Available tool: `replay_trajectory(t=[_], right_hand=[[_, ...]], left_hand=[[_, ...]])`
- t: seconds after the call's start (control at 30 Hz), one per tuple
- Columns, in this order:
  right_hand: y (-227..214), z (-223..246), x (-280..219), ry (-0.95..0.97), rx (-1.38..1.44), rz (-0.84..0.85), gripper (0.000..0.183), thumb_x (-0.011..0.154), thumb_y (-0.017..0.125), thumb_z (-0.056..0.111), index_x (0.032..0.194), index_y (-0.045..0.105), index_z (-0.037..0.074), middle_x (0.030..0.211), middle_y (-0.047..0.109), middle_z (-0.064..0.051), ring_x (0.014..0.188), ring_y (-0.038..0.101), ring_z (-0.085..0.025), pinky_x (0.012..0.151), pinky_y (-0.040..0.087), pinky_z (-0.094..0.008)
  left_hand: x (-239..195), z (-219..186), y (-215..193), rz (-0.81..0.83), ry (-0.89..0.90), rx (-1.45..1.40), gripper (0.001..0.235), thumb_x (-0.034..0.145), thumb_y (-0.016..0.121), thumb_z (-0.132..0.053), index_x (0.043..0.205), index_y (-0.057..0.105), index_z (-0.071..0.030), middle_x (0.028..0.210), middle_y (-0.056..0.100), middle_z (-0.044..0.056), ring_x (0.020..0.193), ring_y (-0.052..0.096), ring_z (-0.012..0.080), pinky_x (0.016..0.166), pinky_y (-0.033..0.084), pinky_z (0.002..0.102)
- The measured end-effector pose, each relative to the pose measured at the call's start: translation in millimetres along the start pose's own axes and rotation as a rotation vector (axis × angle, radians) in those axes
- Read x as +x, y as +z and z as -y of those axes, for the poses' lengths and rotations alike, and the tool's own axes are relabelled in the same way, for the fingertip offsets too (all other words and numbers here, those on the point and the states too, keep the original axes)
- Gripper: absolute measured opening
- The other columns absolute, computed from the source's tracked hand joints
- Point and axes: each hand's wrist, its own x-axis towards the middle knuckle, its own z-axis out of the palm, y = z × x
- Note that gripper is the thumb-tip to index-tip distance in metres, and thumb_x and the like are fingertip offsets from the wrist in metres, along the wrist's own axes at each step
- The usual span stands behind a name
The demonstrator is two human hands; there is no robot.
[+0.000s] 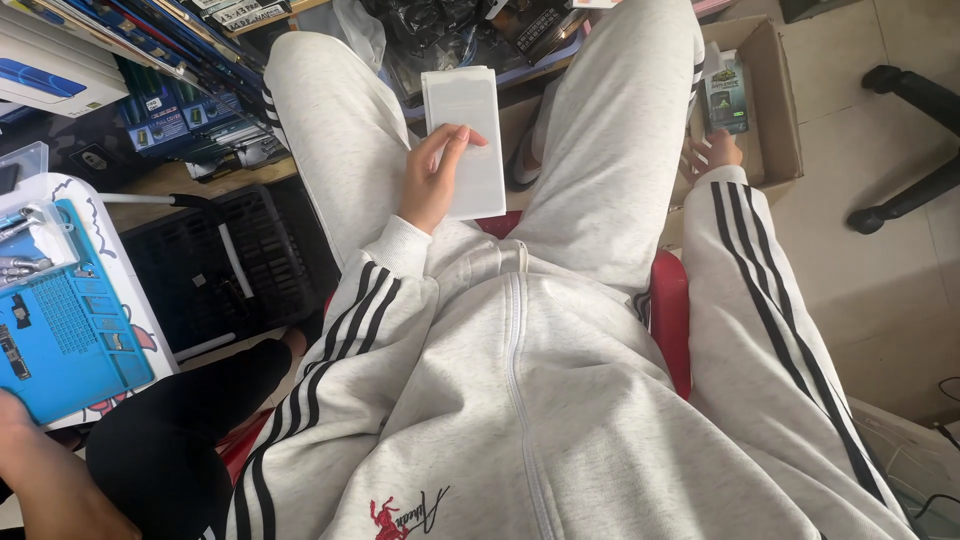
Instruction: The person repeatedly picks up small black boxes and white paper sheets, places the boxes into the sheets, folds them, and sets the bundles aside. The process is repeated multiple times in a repetitive loop.
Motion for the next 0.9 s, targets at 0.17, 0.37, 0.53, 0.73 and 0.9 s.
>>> replay_trajectory(t=[0.17,0.37,0.53,0.73,0.9], right_hand=[[39,28,-38,-0.129,0.064,0.09,0.043,0.091,0.07,0.045,0.127,0.071,0.022,0.123,0.076,-0.007,0.123,0.067,-0.032,0.106,0.049,-0.06],[83,163,-221,-0.496,0.254,0.102,0.005,0.093,0.061,0.019,0.097,0.063,0.017,0.078,0.07,-0.003,0.066,0.063,-0.014,0.061,0.047,-0.029],[130,183,-321,-0.935,0.121,0.285,0.017,0.102,0.058,0.03,0.103,0.061,0.014,0.077,0.07,-0.005,0.073,0.069,-0.016,0.076,0.053,-0.028],[194,107,-366,-1.191,-0.268,0.731,0.031,0.111,0.054,0.028,0.13,0.058,0.004,0.12,0.064,-0.009,0.084,0.065,-0.016,0.093,0.055,-0.029],[189,106,-373,-1.167,-0.405,0.761,0.022,0.109,0.062,0.021,0.123,0.069,0.006,0.107,0.067,0.0,0.076,0.048,-0.009,0.068,0.044,-0.022]], left_hand=[[-1,-4,1,0.013,0.02,-0.016,0.024,0.109,0.051,-0.031,0.105,0.071,-0.018,0.105,0.072,0.002,0.114,0.06,0.0177,0.115,0.031,0.044],[-1,-7,-1,-0.008,0.099,0.012,0.027,0.099,0.046,-0.013,0.114,0.069,-0.01,0.122,0.071,0.003,0.124,0.062,0.0188,0.111,0.045,0.032],[0,1,-2,-0.013,0.186,0.026,0.024,0.104,0.049,-0.019,0.118,0.067,-0.011,0.124,0.07,0.002,0.124,0.062,0.018,0.114,0.043,0.032],[-3,-3,-1,-0.006,0.208,0.038,0.021,0.098,0.063,-0.017,0.119,0.066,-0.013,0.124,0.069,-0.001,0.124,0.063,0.0168,0.113,0.044,0.031],[-5,-5,-2,-0.015,0.154,0.023,0.033,0.095,0.07,-0.019,0.127,0.061,-0.016,0.131,0.065,-0.003,0.128,0.06,0.0145,0.111,0.049,0.029]])
